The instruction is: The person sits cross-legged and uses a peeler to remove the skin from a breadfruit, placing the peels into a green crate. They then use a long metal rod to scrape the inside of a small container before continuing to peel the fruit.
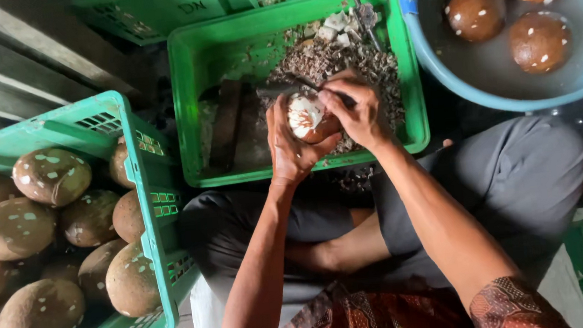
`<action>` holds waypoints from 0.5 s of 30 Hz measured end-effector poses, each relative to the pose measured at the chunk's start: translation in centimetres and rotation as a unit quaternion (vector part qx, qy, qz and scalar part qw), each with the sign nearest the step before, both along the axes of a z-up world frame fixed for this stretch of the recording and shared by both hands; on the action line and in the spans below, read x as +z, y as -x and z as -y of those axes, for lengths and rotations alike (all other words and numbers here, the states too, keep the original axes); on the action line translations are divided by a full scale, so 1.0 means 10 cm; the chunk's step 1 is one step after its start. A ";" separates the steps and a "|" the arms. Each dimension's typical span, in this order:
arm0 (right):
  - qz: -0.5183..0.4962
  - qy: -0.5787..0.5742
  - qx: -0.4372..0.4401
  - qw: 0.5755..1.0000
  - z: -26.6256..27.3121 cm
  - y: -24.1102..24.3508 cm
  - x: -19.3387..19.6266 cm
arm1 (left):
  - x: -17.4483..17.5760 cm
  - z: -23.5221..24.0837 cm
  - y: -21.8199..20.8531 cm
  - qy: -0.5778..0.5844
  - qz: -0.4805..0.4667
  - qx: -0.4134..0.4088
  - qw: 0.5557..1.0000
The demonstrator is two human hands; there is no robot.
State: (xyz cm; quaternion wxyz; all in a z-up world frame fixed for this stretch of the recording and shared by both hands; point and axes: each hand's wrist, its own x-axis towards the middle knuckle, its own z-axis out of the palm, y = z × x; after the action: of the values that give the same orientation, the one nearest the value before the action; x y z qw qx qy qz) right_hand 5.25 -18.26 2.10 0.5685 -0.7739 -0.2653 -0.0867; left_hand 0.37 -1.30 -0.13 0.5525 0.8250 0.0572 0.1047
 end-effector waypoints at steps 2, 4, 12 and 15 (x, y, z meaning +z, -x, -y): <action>-0.047 -0.013 -0.050 0.998 0.12 -0.42 -0.72 | 0.23 -0.02 -0.03 0.003 0.017 -0.006 1.000; -0.050 -0.029 -0.050 0.997 0.04 -0.08 -0.11 | 0.21 0.02 -0.01 -0.003 0.013 -0.008 1.000; -0.156 -0.150 -0.165 0.962 0.08 -0.15 -0.62 | 0.75 -0.29 0.22 -0.035 -0.024 -0.007 0.999; -0.184 -0.188 -0.173 0.949 0.21 -0.23 -0.75 | 1.30 -1.12 0.59 -0.099 0.067 0.105 0.987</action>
State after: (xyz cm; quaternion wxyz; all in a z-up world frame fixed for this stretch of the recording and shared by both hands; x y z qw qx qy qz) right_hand 7.55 -20.40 -5.41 0.7187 -0.6898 0.0031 -0.0876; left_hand -5.52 9.89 12.83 0.4565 0.8562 0.0958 0.2223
